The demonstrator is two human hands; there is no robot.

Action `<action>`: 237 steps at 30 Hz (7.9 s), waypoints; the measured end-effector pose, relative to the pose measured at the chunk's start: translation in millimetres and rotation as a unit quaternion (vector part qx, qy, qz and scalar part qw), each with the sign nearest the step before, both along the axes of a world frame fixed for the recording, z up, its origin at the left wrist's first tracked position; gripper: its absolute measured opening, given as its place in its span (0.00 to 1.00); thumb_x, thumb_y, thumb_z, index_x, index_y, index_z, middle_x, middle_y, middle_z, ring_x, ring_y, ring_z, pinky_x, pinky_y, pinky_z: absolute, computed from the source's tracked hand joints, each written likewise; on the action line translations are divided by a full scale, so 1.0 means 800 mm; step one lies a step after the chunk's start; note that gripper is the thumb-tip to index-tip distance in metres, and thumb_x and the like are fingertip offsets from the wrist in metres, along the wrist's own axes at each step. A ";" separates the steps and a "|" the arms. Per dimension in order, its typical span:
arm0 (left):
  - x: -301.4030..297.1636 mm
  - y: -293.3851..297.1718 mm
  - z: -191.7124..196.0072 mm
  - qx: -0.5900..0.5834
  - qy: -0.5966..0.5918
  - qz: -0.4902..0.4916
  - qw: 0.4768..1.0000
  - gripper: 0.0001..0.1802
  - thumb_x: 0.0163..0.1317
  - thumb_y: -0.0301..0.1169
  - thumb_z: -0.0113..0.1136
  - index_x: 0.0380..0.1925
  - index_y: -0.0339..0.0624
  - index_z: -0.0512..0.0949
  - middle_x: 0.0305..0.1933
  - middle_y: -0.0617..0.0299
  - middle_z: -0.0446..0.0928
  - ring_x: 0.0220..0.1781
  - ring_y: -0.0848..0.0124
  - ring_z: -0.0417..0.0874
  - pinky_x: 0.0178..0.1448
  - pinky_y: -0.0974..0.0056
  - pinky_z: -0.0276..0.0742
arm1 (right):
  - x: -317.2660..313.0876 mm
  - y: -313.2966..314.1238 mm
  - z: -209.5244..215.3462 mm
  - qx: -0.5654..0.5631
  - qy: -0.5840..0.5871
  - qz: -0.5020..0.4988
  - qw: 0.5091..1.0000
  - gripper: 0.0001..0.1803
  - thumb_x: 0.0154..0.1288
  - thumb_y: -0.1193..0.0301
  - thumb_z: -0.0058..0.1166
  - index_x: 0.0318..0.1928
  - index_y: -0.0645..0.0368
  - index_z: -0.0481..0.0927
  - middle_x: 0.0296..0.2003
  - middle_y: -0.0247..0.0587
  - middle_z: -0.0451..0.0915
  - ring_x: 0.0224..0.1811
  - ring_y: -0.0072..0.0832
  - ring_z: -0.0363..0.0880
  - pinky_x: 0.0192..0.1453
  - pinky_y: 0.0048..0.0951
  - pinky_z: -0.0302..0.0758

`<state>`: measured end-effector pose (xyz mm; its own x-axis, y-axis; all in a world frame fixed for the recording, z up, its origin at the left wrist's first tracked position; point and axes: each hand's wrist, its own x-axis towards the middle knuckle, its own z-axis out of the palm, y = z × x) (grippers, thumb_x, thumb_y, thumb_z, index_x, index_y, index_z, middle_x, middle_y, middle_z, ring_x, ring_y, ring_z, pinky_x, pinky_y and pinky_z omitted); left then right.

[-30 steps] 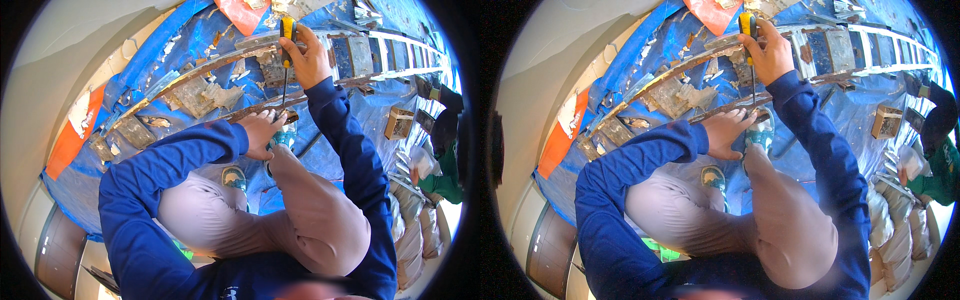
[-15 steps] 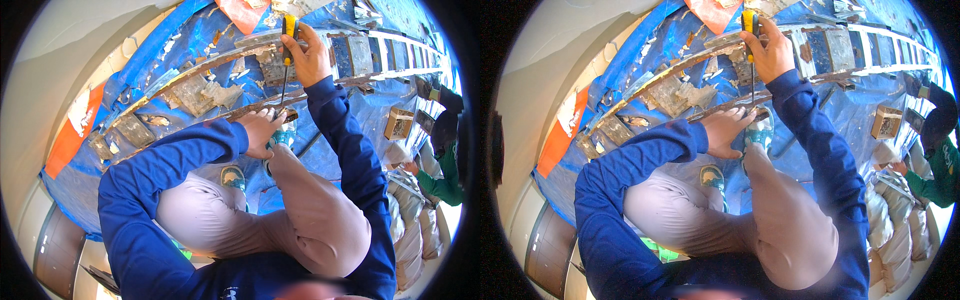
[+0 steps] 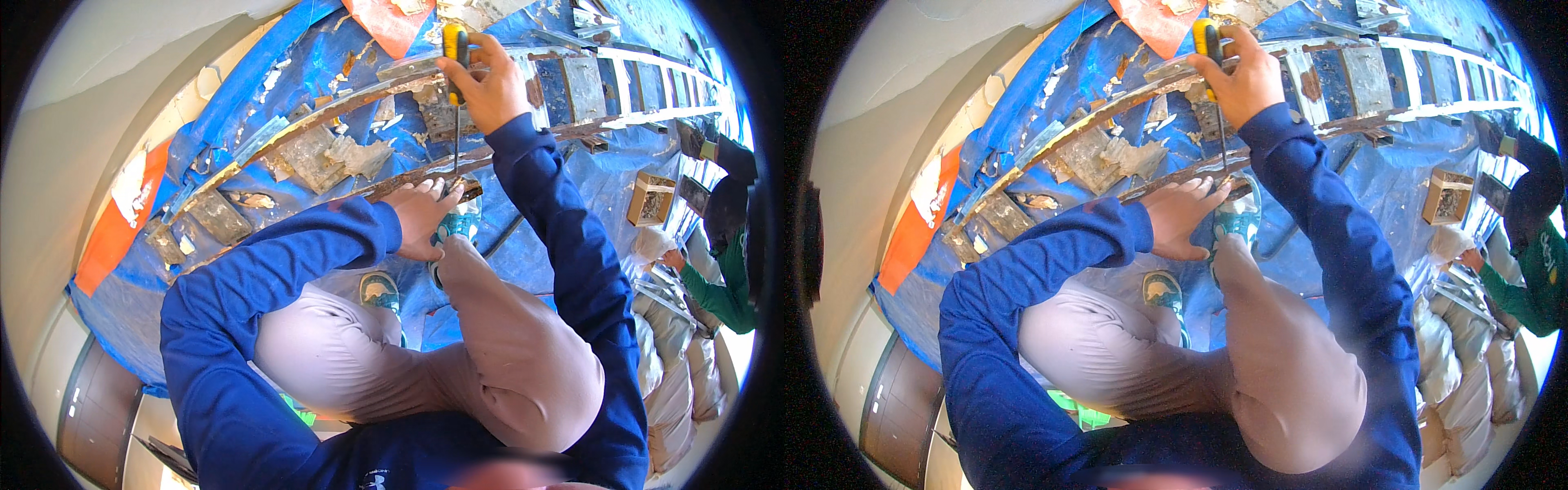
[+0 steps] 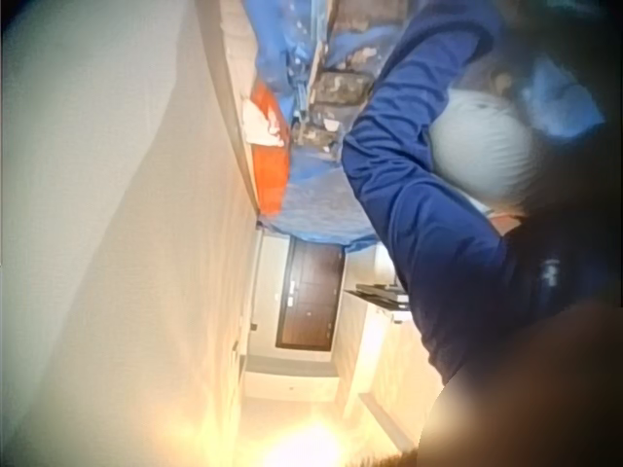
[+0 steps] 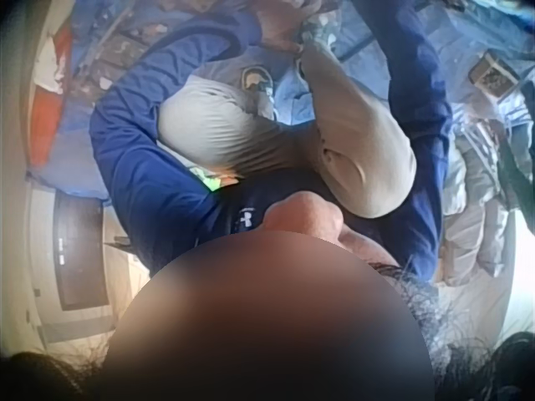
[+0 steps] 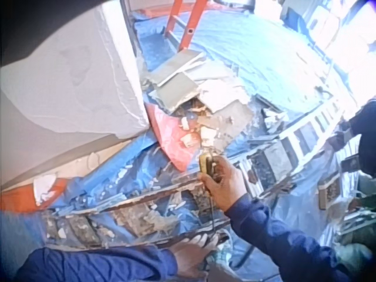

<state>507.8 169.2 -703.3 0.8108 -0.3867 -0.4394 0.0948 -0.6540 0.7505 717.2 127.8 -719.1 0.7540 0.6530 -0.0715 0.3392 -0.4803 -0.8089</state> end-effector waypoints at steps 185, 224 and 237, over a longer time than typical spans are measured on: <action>0.061 0.013 -0.062 -0.465 -0.133 0.402 0.778 0.18 0.64 0.32 0.69 0.50 0.33 0.81 0.44 0.55 0.87 0.46 0.70 0.86 0.58 0.64 0.79 | 0.002 0.085 0.131 -0.587 -0.050 0.463 0.662 0.32 0.71 0.46 0.55 0.29 0.68 0.86 0.18 0.41 0.81 0.16 0.28 0.80 0.21 0.32 0.77; 0.044 0.014 -0.057 -0.495 -0.135 0.416 0.751 0.12 0.61 0.30 0.70 0.42 0.34 0.83 0.38 0.51 0.86 0.42 0.64 0.86 0.52 0.60 0.79 | -0.053 -0.011 0.071 0.046 0.175 0.159 0.971 0.11 0.62 0.72 0.68 0.28 0.58 0.77 0.25 0.28 0.77 0.26 0.14 0.71 0.32 0.20 0.70; 0.056 0.008 -0.073 -0.386 -0.117 0.409 0.819 0.13 0.57 0.32 0.73 0.38 0.34 0.84 0.37 0.44 0.85 0.35 0.54 0.85 0.46 0.58 0.78 | -0.075 -0.011 0.036 0.145 0.064 -0.094 0.983 0.16 0.59 0.75 0.67 0.20 0.58 0.72 0.20 0.22 0.69 0.25 0.11 0.64 0.29 0.17 0.63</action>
<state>552.5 175.7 -761.6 0.9645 0.2376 -0.1153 0.0582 0.2346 0.9703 656.8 118.8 -690.5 0.8607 0.5090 -0.0043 0.1535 -0.2676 -0.9512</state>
